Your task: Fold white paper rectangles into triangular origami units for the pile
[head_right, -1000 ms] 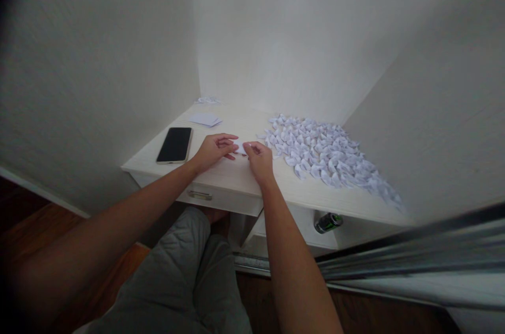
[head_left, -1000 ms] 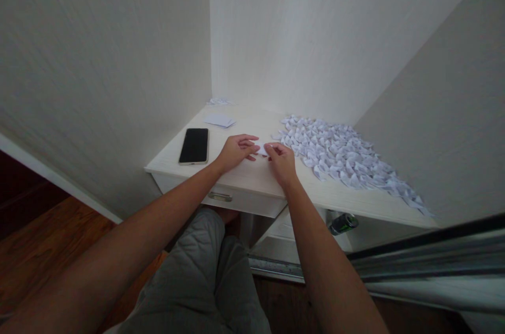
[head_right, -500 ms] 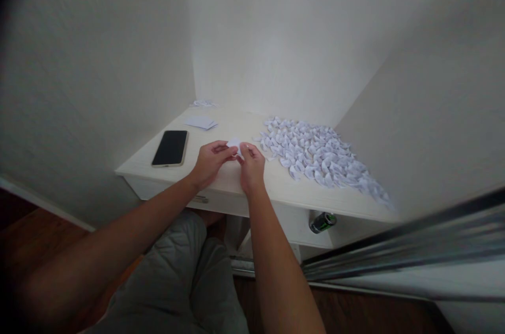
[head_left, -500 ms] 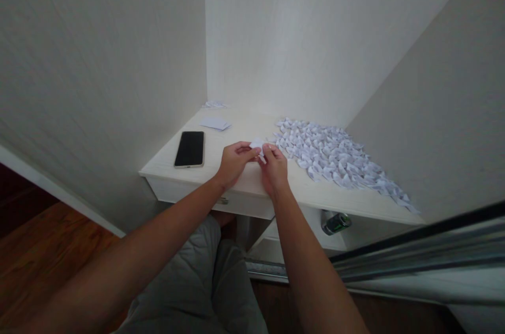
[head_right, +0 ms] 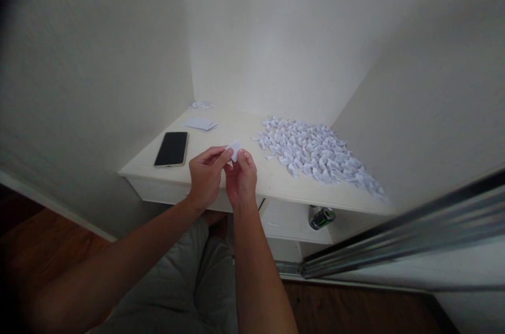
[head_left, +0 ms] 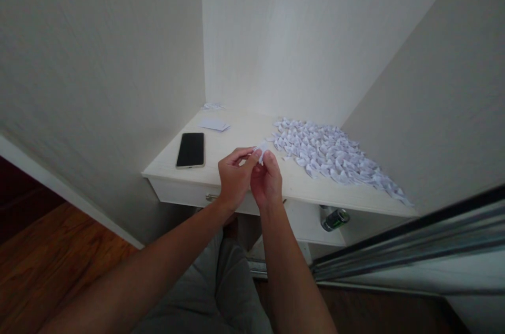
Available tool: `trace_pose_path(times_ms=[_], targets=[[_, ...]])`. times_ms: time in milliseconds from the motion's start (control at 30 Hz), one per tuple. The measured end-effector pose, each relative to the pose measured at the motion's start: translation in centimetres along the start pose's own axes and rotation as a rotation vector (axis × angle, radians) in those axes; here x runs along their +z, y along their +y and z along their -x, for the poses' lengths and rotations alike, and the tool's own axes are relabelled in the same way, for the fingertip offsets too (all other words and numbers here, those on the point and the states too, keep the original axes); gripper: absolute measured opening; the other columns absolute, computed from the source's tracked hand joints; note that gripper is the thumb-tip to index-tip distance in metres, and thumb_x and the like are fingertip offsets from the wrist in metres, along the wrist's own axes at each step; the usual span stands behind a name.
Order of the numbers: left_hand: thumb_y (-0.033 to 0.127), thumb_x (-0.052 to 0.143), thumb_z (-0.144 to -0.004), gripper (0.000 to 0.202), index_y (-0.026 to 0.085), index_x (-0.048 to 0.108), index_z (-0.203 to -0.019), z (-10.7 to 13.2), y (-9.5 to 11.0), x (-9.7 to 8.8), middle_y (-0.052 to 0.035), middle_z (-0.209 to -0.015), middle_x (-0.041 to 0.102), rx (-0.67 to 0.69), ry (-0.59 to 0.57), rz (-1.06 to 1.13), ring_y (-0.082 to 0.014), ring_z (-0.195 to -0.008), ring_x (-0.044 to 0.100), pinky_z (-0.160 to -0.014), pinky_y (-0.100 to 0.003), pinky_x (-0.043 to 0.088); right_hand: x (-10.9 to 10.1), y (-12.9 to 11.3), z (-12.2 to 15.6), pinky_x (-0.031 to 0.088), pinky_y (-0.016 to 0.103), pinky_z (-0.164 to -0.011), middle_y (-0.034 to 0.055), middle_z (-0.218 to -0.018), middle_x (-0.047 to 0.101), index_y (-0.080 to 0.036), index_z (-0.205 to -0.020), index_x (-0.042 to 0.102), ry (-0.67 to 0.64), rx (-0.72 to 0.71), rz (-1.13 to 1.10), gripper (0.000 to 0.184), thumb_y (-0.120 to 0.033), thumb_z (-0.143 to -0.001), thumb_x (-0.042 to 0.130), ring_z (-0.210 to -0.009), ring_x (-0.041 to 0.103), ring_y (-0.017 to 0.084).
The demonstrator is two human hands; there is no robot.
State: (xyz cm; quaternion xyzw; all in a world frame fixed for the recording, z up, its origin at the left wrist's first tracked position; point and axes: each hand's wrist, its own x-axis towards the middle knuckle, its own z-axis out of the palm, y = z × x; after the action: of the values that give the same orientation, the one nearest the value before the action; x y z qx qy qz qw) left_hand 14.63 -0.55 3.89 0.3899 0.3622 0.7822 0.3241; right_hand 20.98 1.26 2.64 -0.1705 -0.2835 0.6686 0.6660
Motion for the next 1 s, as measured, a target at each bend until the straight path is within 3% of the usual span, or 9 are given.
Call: trace_pose_path(times_ms=[133,267,367,500,667,867,1000], targets=[[0.029,0.079,-0.081,0.011,0.019,0.078,-0.078,1.1,1.3,-0.1,-0.0038,-0.082,0.074,0.138,-0.009,-0.095,-0.0153,-0.077,0.069,-0.067,-0.026,0.055,0.1,-0.2,1.1,0.053,0.026,-0.069,-0.0031,-0.078,0.069,-0.023,-0.078,0.067,0.015,0.025,-0.051,0.019,-0.036,-0.077,0.081,-0.072,0.062,0.012],[0.029,0.076,-0.084,0.011,0.019,0.078,-0.083,1.7,2.0,-0.4,-0.0047,-0.085,0.075,0.184,-0.032,-0.136,-0.0167,-0.082,0.069,-0.071,-0.028,0.057,0.0,-0.4,1.9,0.053,0.028,-0.071,-0.0022,-0.084,0.072,-0.023,-0.078,0.066,0.050,0.019,-0.050,0.019,-0.035,-0.075,0.081,-0.078,0.065,0.014],[0.030,0.074,-0.085,0.013,0.018,0.076,-0.081,1.7,1.9,-0.6,-0.0042,-0.083,0.073,0.150,-0.053,-0.159,-0.0165,-0.080,0.068,-0.073,-0.028,0.056,-0.1,-0.4,2.2,0.055,0.032,-0.076,-0.0016,-0.088,0.073,-0.024,-0.077,0.066,0.059,0.008,-0.026,0.020,-0.036,-0.075,0.082,-0.084,0.066,0.016],[0.034,0.071,-0.088,0.017,0.018,0.072,-0.080,1.6,1.5,-1.1,-0.0027,-0.080,0.068,0.083,-0.064,-0.212,-0.0148,-0.073,0.063,-0.064,-0.026,0.052,-0.3,-0.1,2.7,0.056,0.032,-0.071,-0.0011,-0.085,0.073,-0.024,-0.077,0.069,0.081,-0.029,-0.010,0.022,-0.037,-0.071,0.085,-0.080,0.065,0.017],[0.034,0.072,-0.087,0.017,0.018,0.073,-0.082,1.2,1.4,-1.8,-0.0042,-0.084,0.068,0.115,-0.171,-0.286,-0.0152,-0.075,0.062,-0.061,-0.025,0.049,-1.0,0.0,3.1,0.059,0.033,-0.073,-0.0027,-0.077,0.069,-0.022,-0.074,0.070,0.055,-0.068,0.094,0.022,-0.036,-0.071,0.087,-0.074,0.064,0.015],[0.033,0.072,-0.087,0.018,0.019,0.071,-0.076,0.9,1.6,-2.5,-0.0035,-0.080,0.066,0.121,-0.184,-0.274,-0.0147,-0.071,0.059,-0.058,-0.025,0.046,-1.3,-0.6,3.5,0.061,0.041,-0.085,-0.0014,-0.080,0.070,-0.021,-0.073,0.073,0.054,-0.138,0.227,0.022,-0.037,-0.070,0.088,-0.081,0.065,0.016],[0.032,0.072,-0.086,0.017,0.019,0.072,-0.074,0.4,2.0,-3.0,-0.0029,-0.077,0.065,0.121,-0.296,-0.286,-0.0143,-0.069,0.058,-0.057,-0.026,0.045,-1.4,-0.8,3.8,0.061,0.041,-0.085,-0.0009,-0.078,0.070,-0.021,-0.072,0.074,0.041,-0.151,0.297,0.024,-0.039,-0.070,0.088,-0.080,0.064,0.016]])
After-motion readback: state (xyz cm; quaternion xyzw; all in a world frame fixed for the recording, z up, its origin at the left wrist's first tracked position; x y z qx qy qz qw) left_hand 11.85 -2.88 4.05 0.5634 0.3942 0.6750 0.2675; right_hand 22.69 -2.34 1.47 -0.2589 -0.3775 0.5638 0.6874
